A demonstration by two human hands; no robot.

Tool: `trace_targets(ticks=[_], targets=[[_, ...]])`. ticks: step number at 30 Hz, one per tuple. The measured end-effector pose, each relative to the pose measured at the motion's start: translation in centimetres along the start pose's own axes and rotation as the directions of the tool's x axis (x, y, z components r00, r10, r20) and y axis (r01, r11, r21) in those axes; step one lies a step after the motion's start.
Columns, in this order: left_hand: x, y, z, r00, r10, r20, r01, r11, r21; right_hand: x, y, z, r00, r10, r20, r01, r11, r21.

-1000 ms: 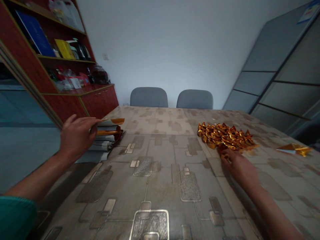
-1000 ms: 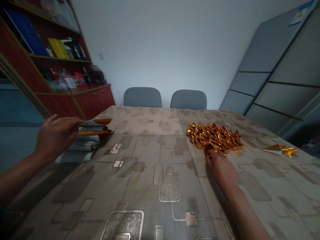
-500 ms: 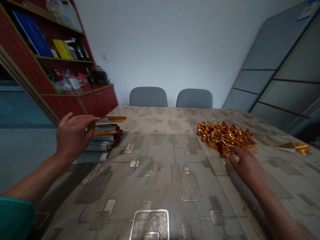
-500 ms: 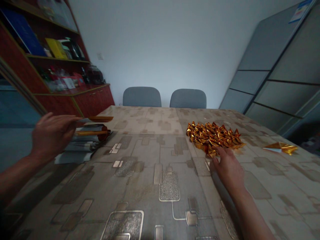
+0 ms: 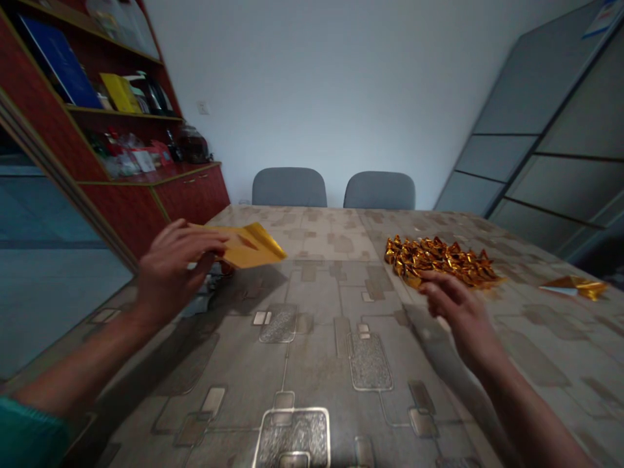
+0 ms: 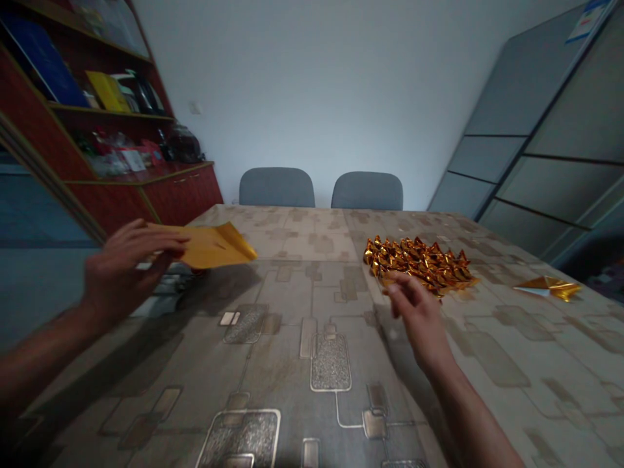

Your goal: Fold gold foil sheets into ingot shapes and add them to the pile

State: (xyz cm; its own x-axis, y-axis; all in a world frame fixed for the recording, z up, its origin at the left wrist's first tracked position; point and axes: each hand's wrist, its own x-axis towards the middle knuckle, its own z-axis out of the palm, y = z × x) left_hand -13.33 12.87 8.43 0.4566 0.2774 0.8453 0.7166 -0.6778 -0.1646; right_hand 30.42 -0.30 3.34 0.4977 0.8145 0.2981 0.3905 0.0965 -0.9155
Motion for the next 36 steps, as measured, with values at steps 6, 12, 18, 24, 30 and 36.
trace_targets(ticks=[6,12,18,24,30,36], targets=[[-0.8,10.0,1.6,0.98,0.197,0.035,-0.154,0.856,-0.494,-3.8,-3.7,6.8,0.684,0.076,0.726,-0.454,0.823,0.341],[-3.2,13.8,2.5,0.985,0.119,0.129,0.005,0.715,-0.699,-4.6,-2.7,8.3,0.586,0.207,0.783,-0.66,0.683,0.313],[-3.7,14.2,3.1,0.732,-0.418,0.538,0.669,0.293,-0.683,-4.7,-1.6,9.0,0.782,0.193,0.592,-0.498,0.765,0.408],[-3.1,14.2,3.4,0.754,-0.327,0.569,0.656,0.362,-0.662,-5.2,-2.1,8.5,0.852,-0.16,0.498,-0.091,0.893,0.441],[-4.4,15.5,1.6,0.855,-0.13,0.502,0.454,0.657,-0.603,-5.2,-1.6,7.3,0.872,-0.266,0.41,0.16,0.948,0.275],[-4.6,17.9,2.9,0.854,-0.162,0.494,0.445,0.719,-0.534,-6.5,-2.5,8.2,0.902,-0.256,0.347,0.144,0.938,0.317]])
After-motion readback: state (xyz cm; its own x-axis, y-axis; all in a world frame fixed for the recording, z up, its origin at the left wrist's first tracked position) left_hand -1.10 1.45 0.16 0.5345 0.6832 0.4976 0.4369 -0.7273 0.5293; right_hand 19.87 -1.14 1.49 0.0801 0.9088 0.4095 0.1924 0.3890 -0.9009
